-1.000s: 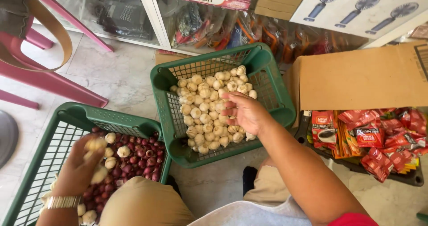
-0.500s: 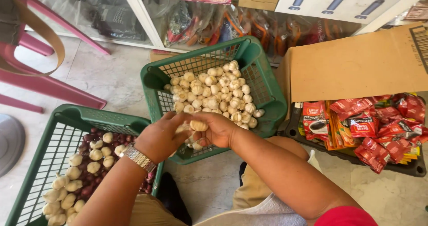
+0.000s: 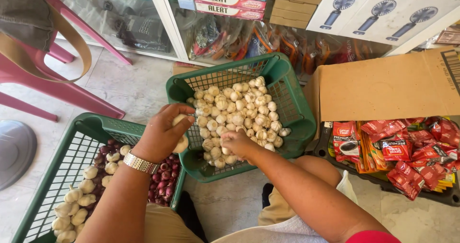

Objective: Sorting garlic bulbs and red onions into different plastic crates.

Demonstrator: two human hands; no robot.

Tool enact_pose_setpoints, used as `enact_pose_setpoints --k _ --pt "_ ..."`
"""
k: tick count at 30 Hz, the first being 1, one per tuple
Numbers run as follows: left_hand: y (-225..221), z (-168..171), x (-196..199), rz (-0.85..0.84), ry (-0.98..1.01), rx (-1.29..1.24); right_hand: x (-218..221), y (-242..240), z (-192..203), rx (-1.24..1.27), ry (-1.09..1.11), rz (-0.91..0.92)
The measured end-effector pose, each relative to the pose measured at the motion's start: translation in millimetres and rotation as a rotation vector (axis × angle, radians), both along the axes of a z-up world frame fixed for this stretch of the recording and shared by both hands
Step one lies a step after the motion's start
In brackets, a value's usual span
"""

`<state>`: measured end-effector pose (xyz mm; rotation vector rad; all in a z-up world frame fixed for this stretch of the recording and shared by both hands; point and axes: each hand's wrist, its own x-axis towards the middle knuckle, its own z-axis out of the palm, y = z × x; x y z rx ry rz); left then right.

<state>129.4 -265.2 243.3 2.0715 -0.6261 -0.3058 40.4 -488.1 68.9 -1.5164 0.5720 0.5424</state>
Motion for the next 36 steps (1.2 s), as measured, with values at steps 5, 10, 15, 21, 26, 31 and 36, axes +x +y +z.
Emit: enact_pose_setpoints --k 5,10,15,21,26,31,36 --pt "7.4 3.8 0.5 -0.028 -0.060 0.074 -1.2 -1.2 -33.5 -0.234 -0.240 0.244" --pt "3.0 -15.3 -4.0 -0.093 -0.024 0.039 -3.9 12.6 22.6 0.368 -0.074 0.093" --pt "-15.9 -32.8 -13.7 -0.252 -0.095 -0.021 -4.6 20.7 60.8 0.751 0.030 0.021" --pt "-31.5 -19.9 -18.6 -0.255 0.044 0.093 -7.2 7.6 3.6 0.882 -0.028 0.000" --pt "-27.7 -24.3 -7.9 -0.171 0.043 0.106 -4.9 8.5 20.6 0.504 0.046 -0.170" --pt "-27.6 -15.7 -9.5 -0.152 0.047 0.103 2.7 3.7 30.2 0.429 0.042 -0.237" --pt "-23.4 -17.6 -10.7 -0.157 0.053 0.141 -2.8 4.1 19.0 0.375 0.008 -0.201"
